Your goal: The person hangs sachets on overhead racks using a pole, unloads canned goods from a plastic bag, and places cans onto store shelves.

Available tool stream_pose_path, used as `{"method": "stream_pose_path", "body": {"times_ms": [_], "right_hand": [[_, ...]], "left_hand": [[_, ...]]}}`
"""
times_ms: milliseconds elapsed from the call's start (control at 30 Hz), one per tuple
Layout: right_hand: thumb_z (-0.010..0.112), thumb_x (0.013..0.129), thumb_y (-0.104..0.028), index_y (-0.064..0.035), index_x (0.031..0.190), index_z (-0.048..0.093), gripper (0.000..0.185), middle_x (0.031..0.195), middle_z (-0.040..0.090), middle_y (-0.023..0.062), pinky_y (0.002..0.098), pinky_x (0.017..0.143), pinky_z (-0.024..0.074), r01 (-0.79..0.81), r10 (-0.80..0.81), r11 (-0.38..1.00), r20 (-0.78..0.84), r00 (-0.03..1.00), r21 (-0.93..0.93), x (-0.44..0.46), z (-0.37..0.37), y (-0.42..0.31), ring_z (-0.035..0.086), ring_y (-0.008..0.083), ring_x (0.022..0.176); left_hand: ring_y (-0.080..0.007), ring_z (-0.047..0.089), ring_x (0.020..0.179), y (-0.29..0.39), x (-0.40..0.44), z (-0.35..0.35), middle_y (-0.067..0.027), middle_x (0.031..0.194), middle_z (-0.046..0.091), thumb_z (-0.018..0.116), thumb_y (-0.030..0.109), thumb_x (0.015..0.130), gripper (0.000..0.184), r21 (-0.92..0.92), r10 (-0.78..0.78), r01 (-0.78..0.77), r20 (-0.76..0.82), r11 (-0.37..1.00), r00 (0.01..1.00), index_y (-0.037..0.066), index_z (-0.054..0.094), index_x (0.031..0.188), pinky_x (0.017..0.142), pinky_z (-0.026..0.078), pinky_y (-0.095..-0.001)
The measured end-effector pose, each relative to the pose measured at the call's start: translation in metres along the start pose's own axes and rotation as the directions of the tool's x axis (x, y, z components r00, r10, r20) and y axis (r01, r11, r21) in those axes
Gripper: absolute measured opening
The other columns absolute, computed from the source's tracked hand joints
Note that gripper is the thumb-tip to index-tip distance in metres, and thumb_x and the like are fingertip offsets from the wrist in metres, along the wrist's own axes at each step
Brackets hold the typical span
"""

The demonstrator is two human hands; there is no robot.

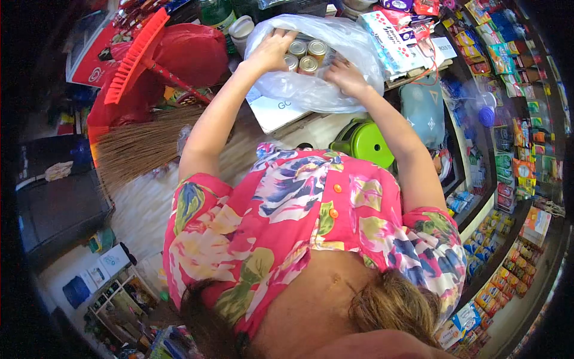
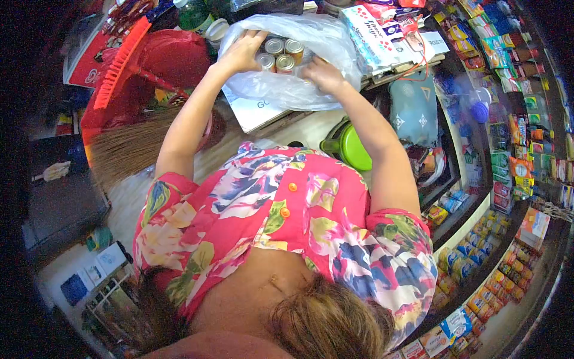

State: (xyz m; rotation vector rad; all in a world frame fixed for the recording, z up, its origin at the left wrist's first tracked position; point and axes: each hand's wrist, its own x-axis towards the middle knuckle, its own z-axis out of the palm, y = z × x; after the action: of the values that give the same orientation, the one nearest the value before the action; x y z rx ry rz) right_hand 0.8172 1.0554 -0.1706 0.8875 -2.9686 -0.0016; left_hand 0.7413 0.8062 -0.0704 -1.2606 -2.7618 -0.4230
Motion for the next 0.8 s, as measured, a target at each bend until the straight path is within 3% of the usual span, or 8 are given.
{"method": "stream_pose_path", "body": {"times_ms": [67,133,233,367,467,600,700,800], "right_hand": [[0.051,0.076,-0.008,-0.0102,0.099,0.058,0.024,0.099,0.057,0.0122,0.0376,0.085,0.0443,-0.075,0.072,0.967,0.021,0.997,0.245,-0.003,-0.026,0.001,0.052,0.0312,0.105],[0.052,0.07,0.001,-0.0081,0.101,0.054,0.032,0.099,0.056,0.0138,0.0395,0.083,0.0433,-0.344,0.283,0.861,0.211,0.936,0.375,0.005,-0.024,0.007,0.052,0.0335,0.1],[0.05,0.076,-0.006,-0.0098,0.101,0.053,0.025,0.097,0.055,0.0135,0.0399,0.078,0.0452,-0.115,0.113,0.993,0.184,0.976,0.002,0.005,-0.023,0.008,0.054,0.0307,0.097],[0.055,0.074,-0.011,-0.0144,0.105,0.056,0.031,0.099,0.053,0.0079,0.041,0.084,0.0425,-0.204,0.203,0.979,-0.03,0.979,-0.03,0.01,-0.008,-0.011,0.051,0.0251,0.1],[0.056,0.075,-0.012,-0.0159,0.104,0.056,0.03,0.101,0.053,0.0083,0.0458,0.087,0.0381,-0.025,0.02,0.999,-0.173,0.985,-0.028,0.02,0.012,-0.019,0.05,0.0257,0.102],[0.056,0.074,-0.006,-0.0105,0.11,0.054,0.036,0.1,0.055,0.01,0.0436,0.091,0.0364,-0.106,0.102,0.994,0.191,0.976,0.011,0.012,-0.002,-0.021,0.051,0.0283,0.104],[0.057,0.064,0.0,-0.0075,0.113,0.052,0.049,0.093,0.058,0.0127,0.037,0.088,0.0406,-0.302,0.278,0.921,0.128,0.952,0.247,0.003,-0.001,-0.013,0.054,0.03,0.101],[0.058,0.056,-0.002,-0.0079,0.111,0.055,0.055,0.076,0.059,0.0142,0.0392,0.079,0.0451,-0.161,0.238,0.615,0.013,0.971,0.772,0.0,0.008,0.005,0.06,0.0309,0.086]], "left_hand": [[-0.0376,0.038,0.121,-0.003,-0.004,-0.002,-0.0206,0.128,0.042,0.078,0.018,0.052,0.09,-0.094,-0.03,0.037,0.077,0.995,0.997,0.007,0.036,0.131,0.098,0.037,-0.0429],[-0.0363,0.038,0.122,-0.002,-0.002,0.0,-0.0201,0.13,0.04,0.077,0.018,0.055,0.088,-0.108,-0.02,0.029,0.077,0.994,0.997,0.007,0.036,0.131,0.1,0.035,-0.0415],[-0.0357,0.037,0.123,-0.002,-0.001,0.016,-0.0184,0.131,0.04,0.076,0.019,0.057,0.085,-0.073,0.04,-0.041,-0.016,0.997,0.999,0.008,0.036,0.131,0.102,0.032,-0.044],[-0.032,0.039,0.123,0.01,0.003,0.015,-0.0164,0.131,0.043,0.069,0.015,0.063,0.076,-0.025,-0.036,0.038,0.086,0.999,0.996,0.009,0.037,0.131,0.102,0.029,-0.0494],[-0.0313,0.041,0.122,0.015,0.002,0.015,-0.0164,0.13,0.044,0.067,0.012,0.064,0.072,-0.095,-0.034,0.042,0.089,0.995,0.995,0.009,0.038,0.13,0.101,0.029,-0.052],[-0.0316,0.043,0.119,0.016,-0.004,0.03,-0.0168,0.129,0.045,0.067,0.012,0.064,0.071,-0.115,0.043,-0.042,0.004,0.992,0.999,0.008,0.039,0.129,0.098,0.034,-0.047],[-0.0325,0.047,0.115,0.012,-0.007,0.031,-0.0168,0.125,0.049,0.067,0.012,0.065,0.067,-0.124,0.046,-0.05,-0.038,0.991,0.998,0.007,0.042,0.127,0.095,0.038,-0.043],[-0.0323,0.051,0.11,0.015,-0.014,0.027,-0.0173,0.12,0.052,0.067,0.012,0.067,0.062,-0.31,0.009,-0.01,-0.003,0.951,1.0,0.006,0.044,0.124,0.092,0.041,-0.0406]]}}
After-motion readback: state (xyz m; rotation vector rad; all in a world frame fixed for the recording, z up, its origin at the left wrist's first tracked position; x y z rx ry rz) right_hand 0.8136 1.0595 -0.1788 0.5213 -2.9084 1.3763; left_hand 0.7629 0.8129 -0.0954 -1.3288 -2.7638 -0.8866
